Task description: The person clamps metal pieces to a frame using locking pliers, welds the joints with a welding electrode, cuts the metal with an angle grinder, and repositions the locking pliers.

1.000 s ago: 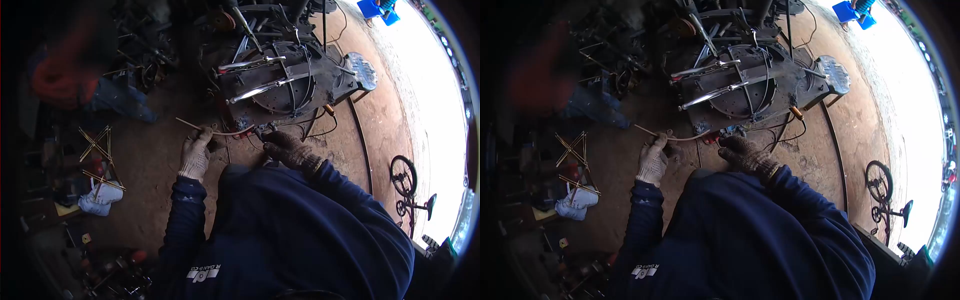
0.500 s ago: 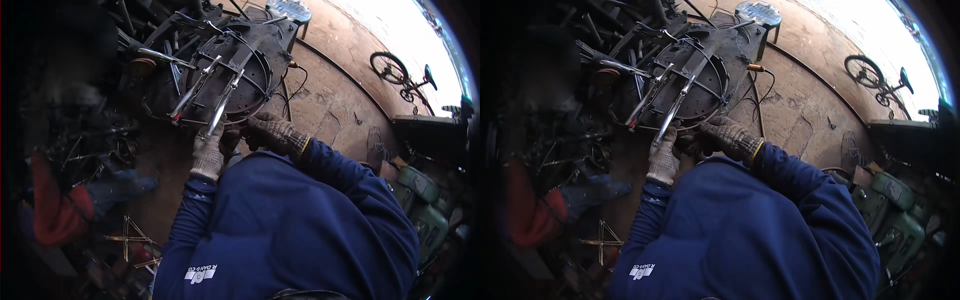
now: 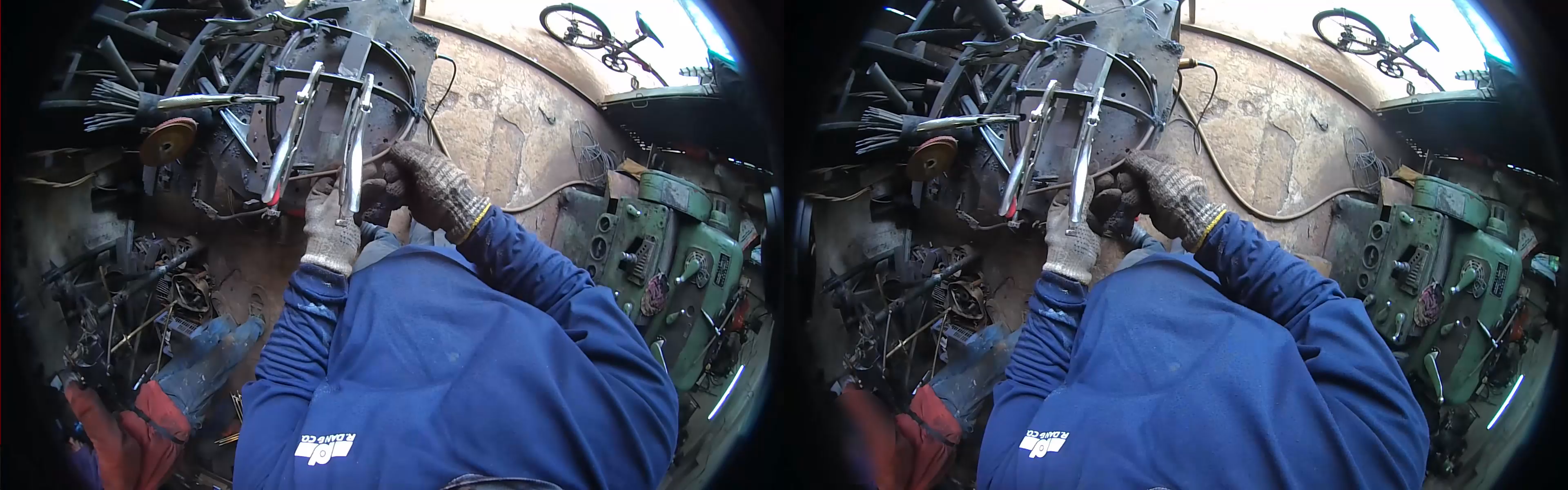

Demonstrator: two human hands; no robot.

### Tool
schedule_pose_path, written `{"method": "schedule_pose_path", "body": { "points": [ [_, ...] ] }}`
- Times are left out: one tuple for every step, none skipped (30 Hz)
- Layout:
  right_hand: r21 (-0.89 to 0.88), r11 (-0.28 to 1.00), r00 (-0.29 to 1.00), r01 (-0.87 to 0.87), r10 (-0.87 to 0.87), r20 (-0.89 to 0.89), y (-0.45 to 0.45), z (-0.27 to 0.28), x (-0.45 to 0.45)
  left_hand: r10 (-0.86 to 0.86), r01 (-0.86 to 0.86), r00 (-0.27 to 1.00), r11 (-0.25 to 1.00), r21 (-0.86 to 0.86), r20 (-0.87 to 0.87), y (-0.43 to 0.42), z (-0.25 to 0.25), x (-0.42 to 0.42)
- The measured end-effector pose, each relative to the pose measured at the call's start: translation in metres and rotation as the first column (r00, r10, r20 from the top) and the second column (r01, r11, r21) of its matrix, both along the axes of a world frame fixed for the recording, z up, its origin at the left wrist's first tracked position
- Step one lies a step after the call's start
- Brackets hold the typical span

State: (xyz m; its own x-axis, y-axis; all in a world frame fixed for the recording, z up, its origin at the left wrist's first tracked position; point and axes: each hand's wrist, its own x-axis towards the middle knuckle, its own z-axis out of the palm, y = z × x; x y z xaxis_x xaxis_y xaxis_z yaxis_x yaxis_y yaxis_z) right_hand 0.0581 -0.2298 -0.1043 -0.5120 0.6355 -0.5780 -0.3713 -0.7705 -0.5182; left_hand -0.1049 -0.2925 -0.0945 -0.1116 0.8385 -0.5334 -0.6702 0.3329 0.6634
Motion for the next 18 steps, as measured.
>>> {"method": "schedule_pose_path", "body": {
  "points": [
    [-0.050,0.997,0.998,0.056,-0.056,-0.014,0.001,0.006,-0.001,-0.006,0.006,1.000,1.000,-0.011,0.000,0.001,0.000,0.003],
    [-0.053,0.997,0.998,0.051,-0.052,-0.030,0.005,0.014,-0.001,0.022,-0.022,1.000,0.999,-0.025,-0.003,0.003,0.001,0.005],
    [-0.059,0.997,0.998,0.059,-0.061,-0.032,0.007,0.015,-0.002,0.048,-0.049,0.999,0.998,-0.039,-0.006,0.005,0.001,0.007],
    [-0.076,0.993,0.992,0.093,-0.100,-0.083,0.007,0.015,-0.003,0.025,-0.025,1.000,0.997,0.067,0.009,0.004,0.003,0.006],
    [-0.093,0.988,0.982,0.125,-0.137,-0.132,0.008,0.015,-0.004,0.018,-0.018,1.000,0.998,0.060,0.008,0.006,0.000,0.006],
    [-0.120,0.982,0.986,0.143,-0.152,-0.065,0.009,0.014,-0.006,0.054,-0.055,0.998,0.995,0.079,0.015,0.008,-0.005,0.004],
    [-0.126,0.981,0.986,0.146,-0.155,-0.066,0.009,0.017,-0.008,0.093,-0.094,0.995,0.991,0.098,0.022,0.009,-0.008,0.003],
    [-0.131,0.980,0.987,0.149,-0.155,-0.044,0.009,0.022,-0.011,0.121,-0.124,0.990,0.991,0.051,0.068,0.011,-0.001,0.004],
    [-0.136,0.979,0.988,0.151,-0.156,-0.022,0.009,0.024,-0.013,0.119,-0.123,0.991,0.991,0.047,0.064,0.010,-0.003,0.003],
    [-0.130,0.976,0.984,0.177,-0.180,-0.017,0.007,0.018,-0.013,0.092,-0.097,0.994,0.992,0.083,0.063,0.009,-0.008,0.001],
    [-0.130,0.976,0.984,0.175,-0.179,-0.019,0.007,0.016,-0.012,0.065,-0.072,0.996,0.990,0.122,0.062,0.009,-0.009,0.000],
    [-0.128,0.979,0.986,0.156,-0.162,-0.034,0.008,0.015,-0.009,0.088,-0.090,0.996,0.995,0.052,0.026,0.009,-0.008,0.001],
    [-0.126,0.983,0.988,0.137,-0.144,-0.048,0.009,0.012,-0.008,0.090,-0.092,0.996,0.994,0.053,0.026,0.009,-0.007,0.000],
    [0.138,0.990,0.990,0.025,-0.043,0.133,0.009,0.005,-0.009,0.091,-0.095,0.995,0.992,0.078,0.051,0.008,-0.006,0.000],
    [0.353,0.928,0.935,-0.116,-0.018,0.354,0.010,-0.001,-0.011,0.090,-0.098,0.993,0.990,0.103,0.077,0.008,-0.006,0.000],
    [0.283,0.955,0.945,-0.094,-0.003,0.326,0.009,-0.004,-0.006,0.086,-0.097,0.989,0.991,0.090,0.117,0.009,-0.007,-0.001],
    [0.209,0.975,0.955,-0.075,0.010,0.295,0.009,0.002,-0.007,0.089,-0.099,0.989,0.991,0.089,0.117,0.009,-0.007,-0.001],
    [0.217,0.976,0.972,-0.033,-0.019,0.234,0.008,-0.004,-0.008,0.089,-0.098,0.992,0.990,0.102,0.089,0.010,-0.007,0.001]
  ]
}}
